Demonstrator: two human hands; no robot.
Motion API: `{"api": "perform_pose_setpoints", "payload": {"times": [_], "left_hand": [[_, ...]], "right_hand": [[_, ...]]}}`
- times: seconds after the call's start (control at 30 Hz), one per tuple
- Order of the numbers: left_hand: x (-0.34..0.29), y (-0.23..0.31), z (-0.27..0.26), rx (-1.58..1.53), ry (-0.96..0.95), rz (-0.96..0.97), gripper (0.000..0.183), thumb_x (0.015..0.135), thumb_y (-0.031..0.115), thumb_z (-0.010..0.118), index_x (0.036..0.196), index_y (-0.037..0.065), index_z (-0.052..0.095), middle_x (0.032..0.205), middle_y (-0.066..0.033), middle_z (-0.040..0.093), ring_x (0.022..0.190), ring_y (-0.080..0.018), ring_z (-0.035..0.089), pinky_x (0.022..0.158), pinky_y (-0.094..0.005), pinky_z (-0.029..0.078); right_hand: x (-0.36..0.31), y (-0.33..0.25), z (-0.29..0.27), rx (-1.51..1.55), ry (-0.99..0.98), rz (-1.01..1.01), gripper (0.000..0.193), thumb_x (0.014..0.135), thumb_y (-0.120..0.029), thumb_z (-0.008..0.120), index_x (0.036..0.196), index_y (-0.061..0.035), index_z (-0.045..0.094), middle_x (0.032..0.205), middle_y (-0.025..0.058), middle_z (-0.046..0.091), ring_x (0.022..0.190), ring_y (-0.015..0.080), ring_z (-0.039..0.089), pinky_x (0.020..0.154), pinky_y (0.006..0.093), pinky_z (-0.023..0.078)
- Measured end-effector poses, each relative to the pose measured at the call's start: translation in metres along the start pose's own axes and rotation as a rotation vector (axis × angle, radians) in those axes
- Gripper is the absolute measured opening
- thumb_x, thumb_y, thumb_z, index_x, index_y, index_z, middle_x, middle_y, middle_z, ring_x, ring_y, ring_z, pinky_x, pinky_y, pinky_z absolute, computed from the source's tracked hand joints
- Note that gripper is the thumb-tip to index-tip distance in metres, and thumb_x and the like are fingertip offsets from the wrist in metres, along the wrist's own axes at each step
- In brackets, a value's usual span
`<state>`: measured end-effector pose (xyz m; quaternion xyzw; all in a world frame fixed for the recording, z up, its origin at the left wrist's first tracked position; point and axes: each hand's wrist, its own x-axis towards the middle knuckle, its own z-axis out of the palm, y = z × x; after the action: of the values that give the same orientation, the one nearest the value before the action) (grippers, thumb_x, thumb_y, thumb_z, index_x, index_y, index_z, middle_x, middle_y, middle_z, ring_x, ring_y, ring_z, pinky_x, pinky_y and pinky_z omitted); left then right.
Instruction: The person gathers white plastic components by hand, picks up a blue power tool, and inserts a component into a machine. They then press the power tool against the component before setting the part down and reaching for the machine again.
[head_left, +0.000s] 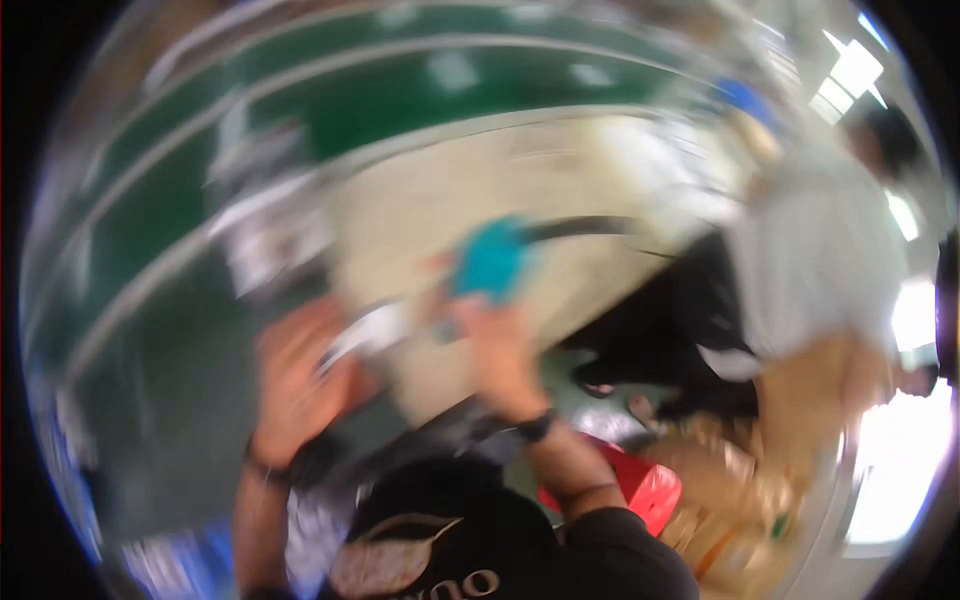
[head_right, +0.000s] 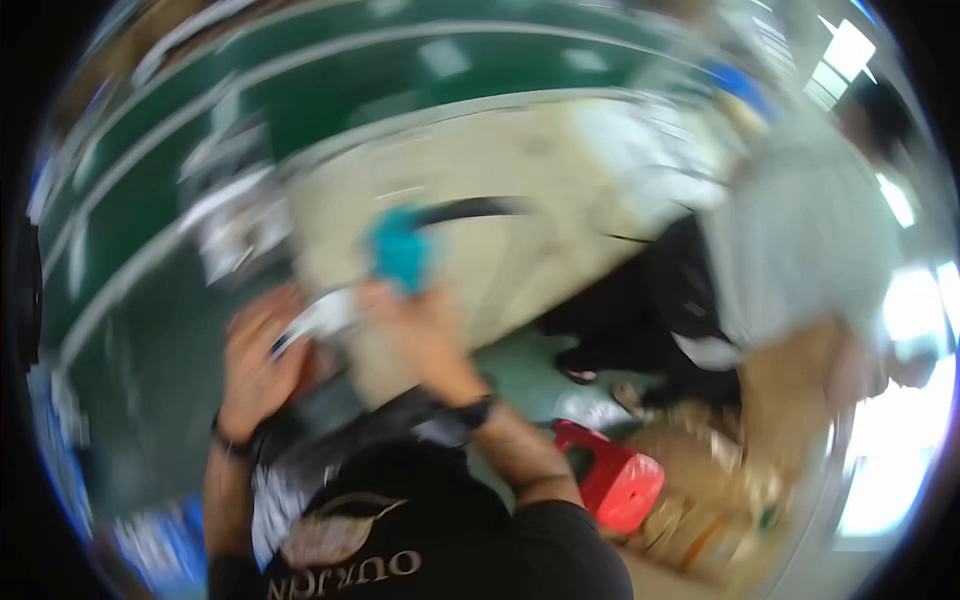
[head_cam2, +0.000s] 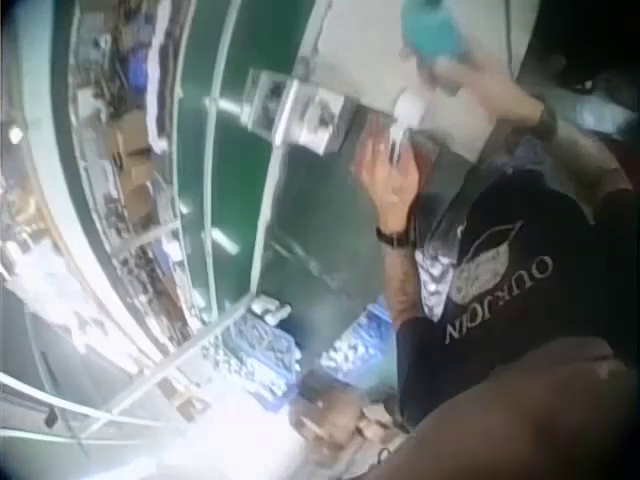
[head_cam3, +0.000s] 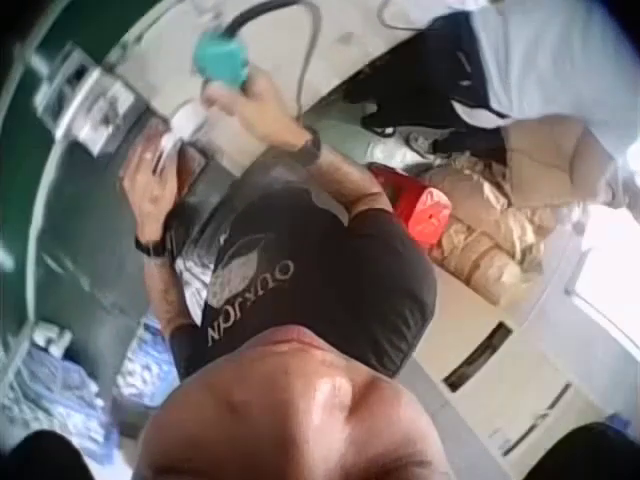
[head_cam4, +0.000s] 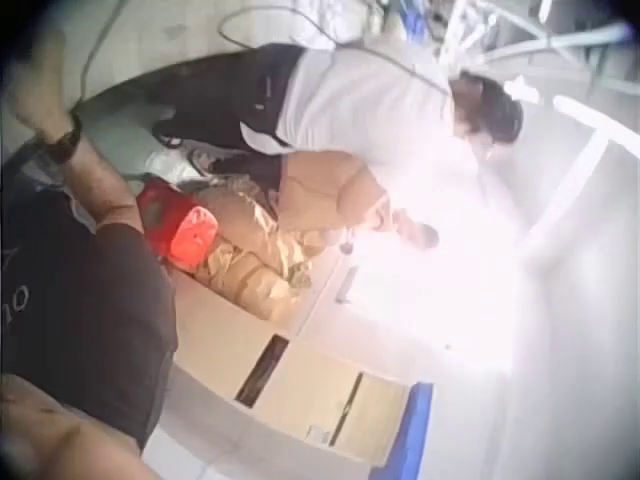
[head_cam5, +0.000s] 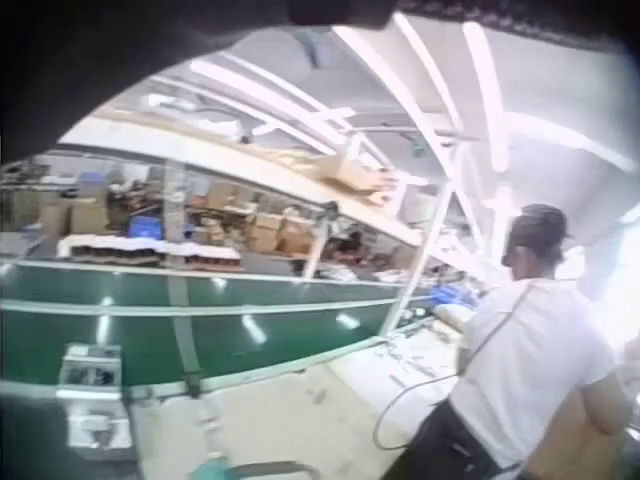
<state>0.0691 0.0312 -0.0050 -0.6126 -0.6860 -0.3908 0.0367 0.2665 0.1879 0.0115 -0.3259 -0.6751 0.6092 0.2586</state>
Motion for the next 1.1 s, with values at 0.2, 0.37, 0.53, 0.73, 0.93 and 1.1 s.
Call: {"api": "perform_pose_setpoints", "payload": {"times": [0.2, 0.37, 0.53, 0.73, 0.93, 1.1], "left_hand": [[-0.022, -0.011, -0.006, -0.083, -0.011, -0.176, 0.023, 0.088, 0.015, 0.077, 0.108, 0.002, 0.074, 0.098, -0.011, 0.07, 0.095, -0.034, 0.066, 0.088, -0.0416, 0.053], [-0.034, -0.026, -0.014, -0.152, -0.064, -0.121, 0.023, 0.091, 0.019, 0.075, 0.106, 0.002, 0.074, 0.099, -0.011, 0.067, 0.097, -0.0319, 0.061, 0.09, -0.0413, 0.051], [-0.028, -0.028, -0.013, -0.013, -0.094, -0.147, 0.042, 0.09, 0.03, 0.074, 0.124, 0.005, 0.068, 0.113, -0.0124, 0.061, 0.109, -0.0332, 0.057, 0.098, -0.048, 0.048], [-0.034, -0.035, -0.002, 0.068, -0.031, -0.126, 0.048, 0.092, 0.037, 0.075, 0.13, 0.01, 0.069, 0.117, -0.0067, 0.064, 0.105, -0.0272, 0.058, 0.095, -0.0434, 0.047], [-0.039, -0.038, 0.003, 0.03, 0.027, -0.166, 0.05, 0.089, 0.039, 0.077, 0.13, 0.013, 0.069, 0.117, -0.0034, 0.065, 0.107, -0.0255, 0.058, 0.095, -0.0437, 0.047], [-0.036, -0.037, 0.002, 0.021, 0.016, -0.181, 0.049, 0.087, 0.039, 0.077, 0.129, 0.015, 0.07, 0.118, -0.0027, 0.065, 0.108, -0.0243, 0.058, 0.096, -0.0438, 0.048]], "right_hand": [[0.021, -0.038, 0.029, 0.38, -0.042, -0.304, 0.066, 0.1, -0.071, 0.053, 0.101, -0.0053, 0.055, 0.077, 0.0031, 0.049, 0.067, 0.0173, 0.045, 0.062, 0.0343, 0.038], [0.026, -0.053, 0.063, 0.414, -0.106, -0.34, 0.069, 0.102, -0.069, 0.051, 0.112, -0.0012, 0.059, 0.075, 0.0028, 0.049, 0.067, 0.0153, 0.046, 0.063, 0.0331, 0.039], [0.066, -0.069, 0.101, 0.338, -0.208, -0.513, 0.067, 0.105, -0.059, 0.055, 0.126, 0.0044, 0.059, 0.078, 0.0049, 0.055, 0.07, 0.0177, 0.052, 0.065, 0.0347, 0.045], [0.114, -0.073, 0.149, 0.268, -0.182, -0.579, 0.048, 0.111, -0.042, 0.054, 0.122, 0.0046, 0.062, 0.077, 0.0051, 0.057, 0.069, 0.0173, 0.055, 0.066, 0.0343, 0.047], [0.135, -0.06, 0.181, 0.181, -0.196, -0.581, 0.032, 0.111, -0.03, 0.054, 0.107, 0.0006, 0.063, 0.076, 0.0043, 0.063, 0.07, 0.0145, 0.062, 0.062, 0.0285, 0.047], [0.14, -0.042, 0.178, 0.168, -0.238, -0.567, 0.031, 0.11, -0.03, 0.056, 0.103, -0.0002, 0.06, 0.075, 0.0053, 0.062, 0.068, 0.016, 0.062, 0.062, 0.0299, 0.048]]}}
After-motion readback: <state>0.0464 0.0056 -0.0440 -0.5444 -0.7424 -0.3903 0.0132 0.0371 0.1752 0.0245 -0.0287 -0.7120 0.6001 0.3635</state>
